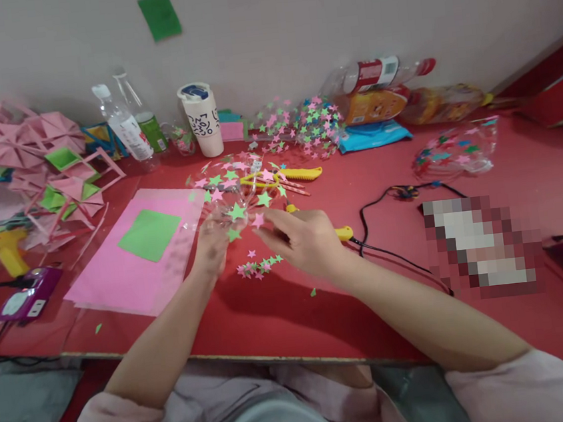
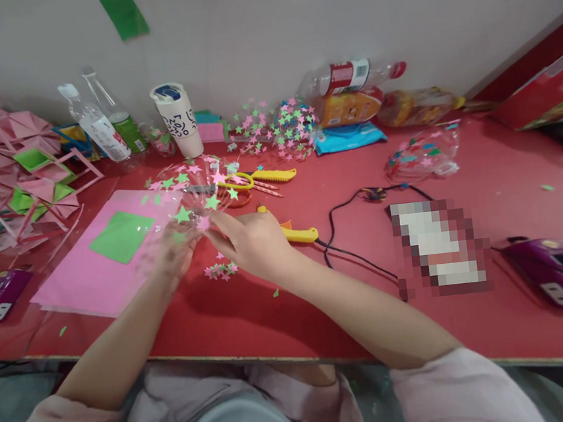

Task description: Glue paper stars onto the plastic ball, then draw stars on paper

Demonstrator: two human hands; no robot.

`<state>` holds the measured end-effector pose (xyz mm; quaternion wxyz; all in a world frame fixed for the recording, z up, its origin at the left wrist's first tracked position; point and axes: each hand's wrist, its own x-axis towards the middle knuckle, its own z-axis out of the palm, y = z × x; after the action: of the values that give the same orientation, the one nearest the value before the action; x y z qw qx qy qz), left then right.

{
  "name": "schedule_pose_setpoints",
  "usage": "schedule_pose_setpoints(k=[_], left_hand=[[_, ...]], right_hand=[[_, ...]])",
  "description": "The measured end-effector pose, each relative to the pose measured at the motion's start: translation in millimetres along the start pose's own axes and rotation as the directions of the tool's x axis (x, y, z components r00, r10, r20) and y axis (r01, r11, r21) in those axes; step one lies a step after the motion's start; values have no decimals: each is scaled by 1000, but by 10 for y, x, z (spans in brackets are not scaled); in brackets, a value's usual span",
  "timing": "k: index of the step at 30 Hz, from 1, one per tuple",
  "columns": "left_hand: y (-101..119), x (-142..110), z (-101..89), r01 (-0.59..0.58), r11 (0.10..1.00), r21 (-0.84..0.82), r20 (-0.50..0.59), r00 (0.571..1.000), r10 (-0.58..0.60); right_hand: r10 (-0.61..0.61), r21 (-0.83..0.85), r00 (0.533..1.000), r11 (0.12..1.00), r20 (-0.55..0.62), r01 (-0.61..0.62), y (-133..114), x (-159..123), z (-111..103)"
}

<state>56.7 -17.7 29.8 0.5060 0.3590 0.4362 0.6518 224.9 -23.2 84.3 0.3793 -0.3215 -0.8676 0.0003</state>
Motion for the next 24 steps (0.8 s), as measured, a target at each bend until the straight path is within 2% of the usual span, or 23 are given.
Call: schedule_pose_setpoints(k=[4, 7, 9, 11, 13, 15, 17, 18, 21, 24], left_hand=[[-34, 51, -29, -78, 996, 31, -56, 995, 80], [-71, 81, -58, -130, 990, 58, -92, 987, 135], [-99, 106, -79, -157, 985, 74, -116, 979, 165], [-125, 138, -98, -177, 981, 83, -141, 972, 187], [-147, 169, -108, -191, 978, 88, -171, 964, 204], [-160, 187, -106, -197, 976, 91, -199, 957, 212], [-167, 185, -94, -189, 977, 98, -212, 955, 206], [-172, 177, -87, -179, 978, 103, -211, 957, 198], [-204, 151, -79, -132, 982, 134, -194, 968, 156], [-255, 145, -101, -66, 984, 165, -164, 982, 93]], right_hand=[[117, 129, 993, 985, -4, -116, 81, 6, 20], [197, 267, 978, 941, 65, -208, 152, 35, 21], [223, 295, 969, 924, 104, -244, 195, 62, 26], [309, 329, 944, 884, 118, -331, 236, 91, 43], [444, 447, 880, 761, 169, -470, 275, 121, 77], [527, 603, 797, 544, 296, -584, 304, 148, 122], [520, 698, 742, 335, 424, -633, 312, 163, 170], [496, 722, 730, 262, 469, -641, 306, 164, 192], [411, 742, 725, 155, 552, -652, 257, 144, 244], [448, 736, 703, 133, 552, -664, 228, 113, 279]])
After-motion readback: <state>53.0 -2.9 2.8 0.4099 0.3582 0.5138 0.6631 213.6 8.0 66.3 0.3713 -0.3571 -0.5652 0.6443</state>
